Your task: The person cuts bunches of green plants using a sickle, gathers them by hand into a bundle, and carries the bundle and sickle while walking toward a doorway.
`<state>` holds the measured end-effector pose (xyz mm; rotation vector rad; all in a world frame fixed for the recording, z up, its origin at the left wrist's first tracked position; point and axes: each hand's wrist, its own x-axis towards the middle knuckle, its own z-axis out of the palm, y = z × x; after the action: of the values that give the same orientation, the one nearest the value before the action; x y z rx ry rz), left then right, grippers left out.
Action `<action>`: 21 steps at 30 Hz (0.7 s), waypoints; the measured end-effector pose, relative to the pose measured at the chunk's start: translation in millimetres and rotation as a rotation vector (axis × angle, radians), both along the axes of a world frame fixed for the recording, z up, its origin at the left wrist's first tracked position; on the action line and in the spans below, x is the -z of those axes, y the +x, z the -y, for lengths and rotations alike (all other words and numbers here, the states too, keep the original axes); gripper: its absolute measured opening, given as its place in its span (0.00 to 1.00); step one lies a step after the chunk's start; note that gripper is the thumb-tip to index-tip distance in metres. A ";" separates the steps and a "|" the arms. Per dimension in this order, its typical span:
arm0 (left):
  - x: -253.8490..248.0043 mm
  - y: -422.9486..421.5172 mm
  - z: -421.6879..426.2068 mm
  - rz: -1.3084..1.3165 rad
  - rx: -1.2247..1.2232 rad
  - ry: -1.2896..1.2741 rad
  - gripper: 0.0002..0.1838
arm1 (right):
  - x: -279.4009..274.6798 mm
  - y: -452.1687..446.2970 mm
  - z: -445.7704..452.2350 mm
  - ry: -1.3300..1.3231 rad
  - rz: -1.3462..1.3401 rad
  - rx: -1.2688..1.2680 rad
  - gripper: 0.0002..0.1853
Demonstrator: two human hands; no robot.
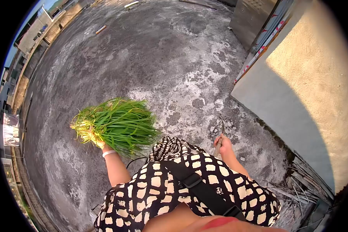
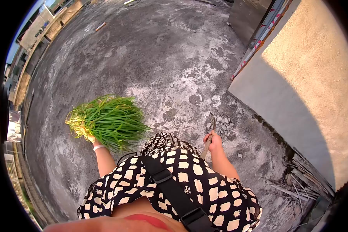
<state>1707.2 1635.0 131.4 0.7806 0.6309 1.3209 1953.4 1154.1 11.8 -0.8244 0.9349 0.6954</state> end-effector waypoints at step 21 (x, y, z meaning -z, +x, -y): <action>19.3 720.8 -181.6 -0.027 0.698 0.019 0.17 | -31.5 362.1 -163.3 -0.206 0.133 -0.159 0.17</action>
<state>2428.0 1816.6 112.1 0.9255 0.3152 0.6767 2315.5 1317.3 43.3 -1.1238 0.8357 0.6796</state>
